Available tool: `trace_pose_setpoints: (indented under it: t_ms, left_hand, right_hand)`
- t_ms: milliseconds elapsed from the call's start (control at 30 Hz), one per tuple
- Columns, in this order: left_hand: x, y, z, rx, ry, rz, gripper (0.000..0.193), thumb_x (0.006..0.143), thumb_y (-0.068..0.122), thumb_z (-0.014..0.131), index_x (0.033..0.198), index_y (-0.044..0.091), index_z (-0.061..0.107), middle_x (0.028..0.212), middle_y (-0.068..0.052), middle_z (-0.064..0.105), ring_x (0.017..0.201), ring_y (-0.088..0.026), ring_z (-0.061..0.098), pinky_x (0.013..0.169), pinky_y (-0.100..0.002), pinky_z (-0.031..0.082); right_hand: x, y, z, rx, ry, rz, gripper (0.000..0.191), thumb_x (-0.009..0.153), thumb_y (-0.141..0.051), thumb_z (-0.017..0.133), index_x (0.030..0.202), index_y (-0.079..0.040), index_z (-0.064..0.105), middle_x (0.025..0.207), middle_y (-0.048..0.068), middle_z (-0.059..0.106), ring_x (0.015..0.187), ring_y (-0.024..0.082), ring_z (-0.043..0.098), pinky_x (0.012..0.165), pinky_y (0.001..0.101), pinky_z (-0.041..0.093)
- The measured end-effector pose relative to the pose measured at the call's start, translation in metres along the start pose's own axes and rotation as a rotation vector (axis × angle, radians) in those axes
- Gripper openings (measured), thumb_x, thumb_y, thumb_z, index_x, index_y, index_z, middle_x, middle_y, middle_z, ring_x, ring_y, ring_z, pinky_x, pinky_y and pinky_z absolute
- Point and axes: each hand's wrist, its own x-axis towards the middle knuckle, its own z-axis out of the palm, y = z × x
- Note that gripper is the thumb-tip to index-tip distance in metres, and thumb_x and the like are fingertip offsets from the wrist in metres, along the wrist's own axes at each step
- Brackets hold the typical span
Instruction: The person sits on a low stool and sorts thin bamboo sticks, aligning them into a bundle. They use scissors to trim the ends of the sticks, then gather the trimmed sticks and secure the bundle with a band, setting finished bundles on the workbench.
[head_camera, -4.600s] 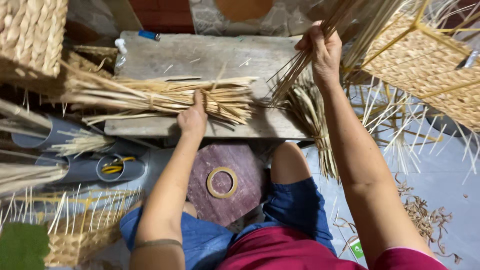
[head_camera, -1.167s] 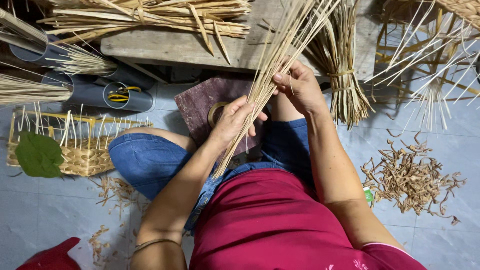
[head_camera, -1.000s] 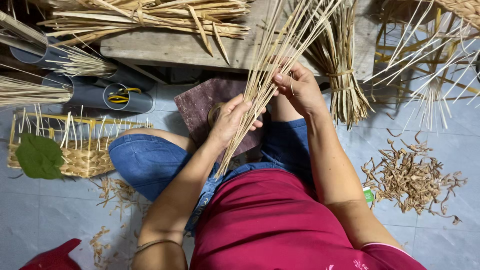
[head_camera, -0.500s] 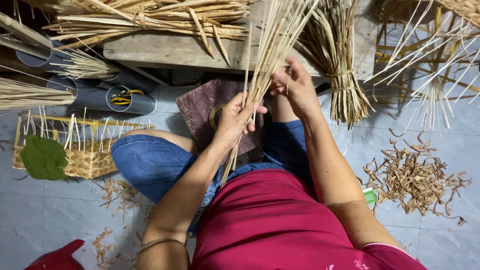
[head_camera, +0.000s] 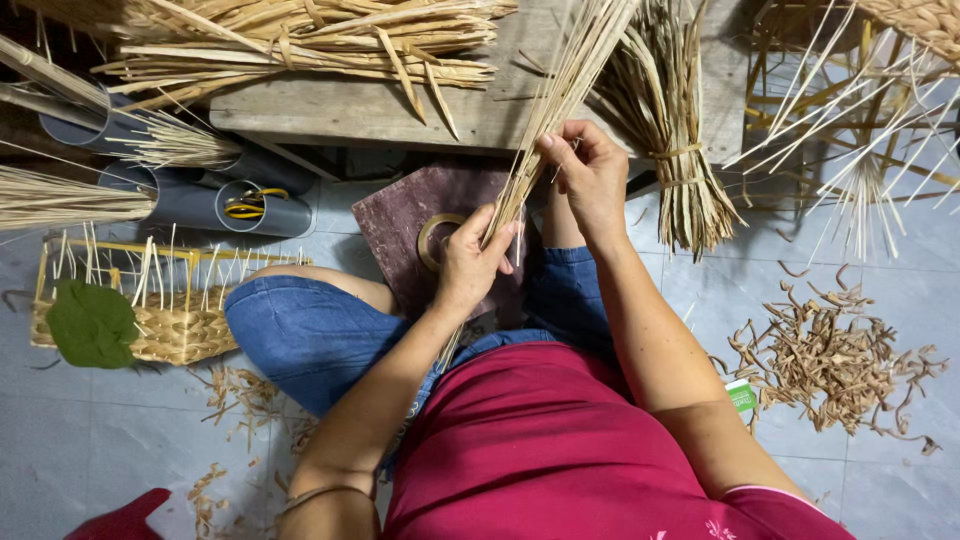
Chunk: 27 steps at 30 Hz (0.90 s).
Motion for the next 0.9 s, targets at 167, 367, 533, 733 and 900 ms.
trace_pose_setpoints:
  t_ms: [167,367,533,733,900]
  left_hand:
    - [0.000,0.000,-0.001,-0.093,-0.015,0.009,0.033,0.105,0.021,0.061,0.133,0.004,0.063,0.092,-0.002,0.073,0.051,-0.001,0.050,0.045,-0.018,0.041]
    - [0.005,-0.004,-0.008,-0.235,-0.039,-0.135,0.032,0.108,0.031,0.056,0.125,0.006,0.064,0.079,0.000,0.064,0.047,-0.001,0.043,0.042,-0.017,0.033]
    - [0.006,-0.010,-0.011,-0.412,-0.093,-0.244,0.024,0.106,0.030,0.060,0.109,0.007,0.065,0.074,0.003,0.056,0.047,0.000,0.037,0.040,-0.018,0.026]
    - [0.020,-0.015,-0.007,-0.250,-0.114,-0.118,0.022,0.106,0.027,0.064,0.115,0.007,0.066,0.071,0.005,0.052,0.052,0.001,0.038,0.044,-0.018,0.027]
    - [0.020,-0.010,-0.008,-0.274,-0.123,-0.135,0.023,0.104,0.028,0.064,0.113,0.007,0.063,0.072,0.002,0.058,0.047,-0.001,0.041,0.041,-0.018,0.030]
  right_hand:
    - [0.003,0.011,-0.004,0.081,-0.022,0.057,0.013,0.101,-0.014,0.074,0.096,-0.003,0.070,0.077,-0.001,0.066,0.057,0.003,0.052,0.049,0.0201,0.040]
    - [0.005,0.017,-0.007,0.218,-0.048,0.049,0.006,0.098,-0.011,0.071,0.100,-0.006,0.067,0.079,-0.001,0.066,0.059,0.005,0.057,0.052,0.0209,0.045]
    - [0.009,0.021,-0.015,0.340,-0.042,0.097,0.008,0.100,-0.011,0.071,0.097,-0.006,0.066,0.077,0.000,0.063,0.061,0.007,0.058,0.055,0.0218,0.047]
    - [0.012,0.013,-0.023,0.302,-0.020,0.026,0.008,0.104,-0.009,0.069,0.100,-0.004,0.064,0.080,0.002,0.063,0.064,0.008,0.058,0.056,0.0231,0.047]
    - [0.012,-0.007,-0.018,0.360,-0.012,-0.103,0.016,0.104,-0.008,0.067,0.117,-0.006,0.057,0.083,0.002,0.063,0.065,0.010,0.059,0.056,0.0242,0.048]
